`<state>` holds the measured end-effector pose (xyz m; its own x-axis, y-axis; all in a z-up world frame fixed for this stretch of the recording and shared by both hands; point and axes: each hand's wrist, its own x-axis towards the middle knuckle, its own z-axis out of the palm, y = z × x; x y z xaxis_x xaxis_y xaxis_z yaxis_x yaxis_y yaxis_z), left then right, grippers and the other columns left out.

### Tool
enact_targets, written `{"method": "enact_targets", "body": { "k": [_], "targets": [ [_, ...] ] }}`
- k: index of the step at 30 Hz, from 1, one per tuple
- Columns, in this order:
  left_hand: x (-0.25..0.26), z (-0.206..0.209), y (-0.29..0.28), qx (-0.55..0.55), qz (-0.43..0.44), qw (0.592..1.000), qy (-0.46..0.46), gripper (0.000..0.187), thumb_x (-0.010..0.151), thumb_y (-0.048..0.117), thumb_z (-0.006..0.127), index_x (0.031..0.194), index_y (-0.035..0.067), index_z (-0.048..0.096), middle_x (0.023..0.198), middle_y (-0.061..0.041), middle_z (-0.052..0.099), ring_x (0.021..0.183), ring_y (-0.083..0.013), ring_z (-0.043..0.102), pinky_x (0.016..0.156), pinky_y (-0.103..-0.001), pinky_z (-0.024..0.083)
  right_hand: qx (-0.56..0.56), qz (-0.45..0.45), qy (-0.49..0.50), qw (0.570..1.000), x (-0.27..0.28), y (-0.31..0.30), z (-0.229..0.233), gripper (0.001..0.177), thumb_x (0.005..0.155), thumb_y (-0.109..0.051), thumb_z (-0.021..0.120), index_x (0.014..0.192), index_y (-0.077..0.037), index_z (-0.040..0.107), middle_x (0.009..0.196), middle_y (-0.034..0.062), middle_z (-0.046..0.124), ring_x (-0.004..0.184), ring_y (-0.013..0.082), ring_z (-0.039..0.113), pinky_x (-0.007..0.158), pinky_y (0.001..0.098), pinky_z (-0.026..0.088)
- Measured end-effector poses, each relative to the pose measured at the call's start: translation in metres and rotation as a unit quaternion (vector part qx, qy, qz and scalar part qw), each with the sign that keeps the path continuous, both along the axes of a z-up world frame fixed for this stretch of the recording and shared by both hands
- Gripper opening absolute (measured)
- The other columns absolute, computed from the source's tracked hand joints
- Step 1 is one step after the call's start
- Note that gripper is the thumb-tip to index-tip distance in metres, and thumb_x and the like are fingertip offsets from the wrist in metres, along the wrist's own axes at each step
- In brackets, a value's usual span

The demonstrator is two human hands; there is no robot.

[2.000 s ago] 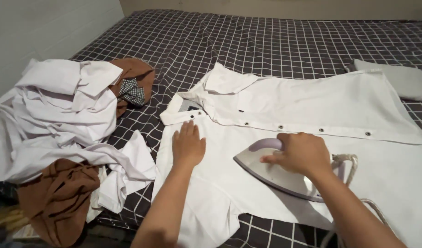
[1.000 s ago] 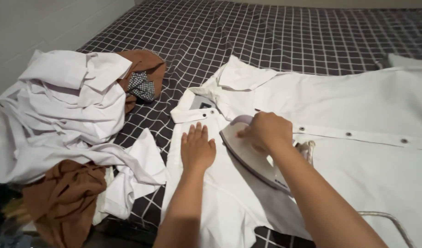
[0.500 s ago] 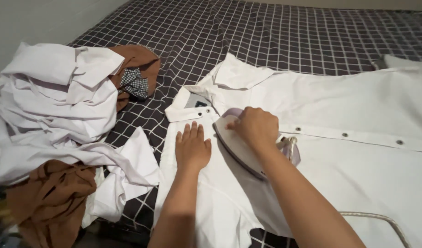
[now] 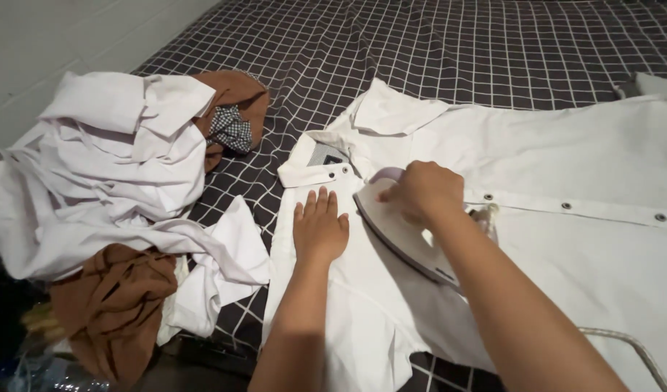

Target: Ironing a white button-down shirt on a bed.

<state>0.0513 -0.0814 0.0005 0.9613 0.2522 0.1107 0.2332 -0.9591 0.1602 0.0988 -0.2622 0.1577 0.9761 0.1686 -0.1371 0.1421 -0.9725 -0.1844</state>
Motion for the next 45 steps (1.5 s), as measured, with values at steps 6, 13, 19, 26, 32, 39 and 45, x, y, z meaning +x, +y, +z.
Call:
{"method": "enact_targets", "body": {
  "k": [6,13,19,26,32,39,45],
  "targets": [
    [0.000,-0.001,0.000,0.004,0.001,1.000,-0.007,0.063,0.101,0.043,0.038,0.156,0.013,0.035,0.167,-0.005,0.025,0.154,-0.0239,0.018,0.123,-0.046,0.012,-0.056,0.017,0.053,0.997,-0.064,-0.044,0.030,0.052,0.077,-0.068,0.075,0.099,-0.022,0.082,0.095,0.0069,0.079,0.089,0.0265,0.077,0.076,0.0409,0.059],
    [-0.002,0.008,-0.003,-0.003,0.007,1.000,0.006,0.063,0.101,0.044,0.039,0.156,0.014,0.036,0.167,-0.005,0.025,0.154,-0.0234,0.019,0.124,-0.046,0.012,-0.095,-0.031,0.086,0.991,-0.110,-0.066,0.054,0.060,0.080,-0.074,0.067,0.101,-0.020,0.079,0.092,0.0041,0.081,0.089,0.0221,0.077,0.074,0.0409,0.058],
    [0.001,0.000,-0.002,0.011,0.006,1.000,0.007,0.063,0.101,0.043,0.040,0.156,0.013,0.036,0.167,-0.005,0.026,0.154,-0.0233,0.020,0.123,-0.046,0.012,-0.067,-0.065,0.057,0.994,-0.081,-0.053,0.027,0.067,0.075,-0.077,0.071,0.100,-0.015,0.079,0.084,0.0091,0.079,0.080,0.0236,0.078,0.070,0.0391,0.059],
    [-0.002,0.007,-0.004,0.021,0.008,1.000,-0.001,0.063,0.100,0.042,0.041,0.156,0.014,0.036,0.166,-0.004,0.026,0.154,-0.0241,0.020,0.123,-0.047,0.013,0.007,-0.025,-0.108,0.994,-0.017,-0.022,-0.019,0.059,0.073,-0.068,0.079,0.097,-0.014,0.079,0.085,0.0099,0.078,0.080,0.0272,0.076,0.065,0.0402,0.056],
    [0.000,0.006,-0.004,0.020,0.005,1.000,-0.004,0.063,0.100,0.043,0.042,0.156,0.015,0.037,0.166,-0.005,0.028,0.153,-0.0243,0.022,0.123,-0.047,0.014,0.003,-0.030,-0.100,0.995,0.005,-0.010,-0.020,0.059,0.071,-0.066,0.081,0.095,-0.012,0.080,0.088,0.0099,0.078,0.084,0.0272,0.076,0.070,0.0392,0.057],
    [0.003,-0.006,0.002,0.034,-0.004,0.999,-0.021,0.064,0.099,0.045,0.042,0.155,0.015,0.039,0.165,-0.005,0.030,0.152,-0.0245,0.024,0.122,-0.048,0.016,0.007,-0.014,-0.029,0.999,-0.031,-0.035,0.010,0.057,0.075,-0.063,0.081,0.093,-0.009,0.081,0.093,0.0121,0.078,0.087,0.0286,0.076,0.076,0.0405,0.057],
    [0.002,-0.006,0.002,0.048,-0.002,0.999,-0.015,0.063,0.100,0.045,0.041,0.156,0.015,0.039,0.165,-0.005,0.030,0.153,-0.0241,0.024,0.122,-0.048,0.017,-0.013,-0.014,-0.004,1.000,-0.070,-0.066,0.029,0.059,0.075,-0.066,0.079,0.093,-0.010,0.081,0.092,0.0123,0.076,0.089,0.0298,0.075,0.075,0.0414,0.057]
  ]
}}
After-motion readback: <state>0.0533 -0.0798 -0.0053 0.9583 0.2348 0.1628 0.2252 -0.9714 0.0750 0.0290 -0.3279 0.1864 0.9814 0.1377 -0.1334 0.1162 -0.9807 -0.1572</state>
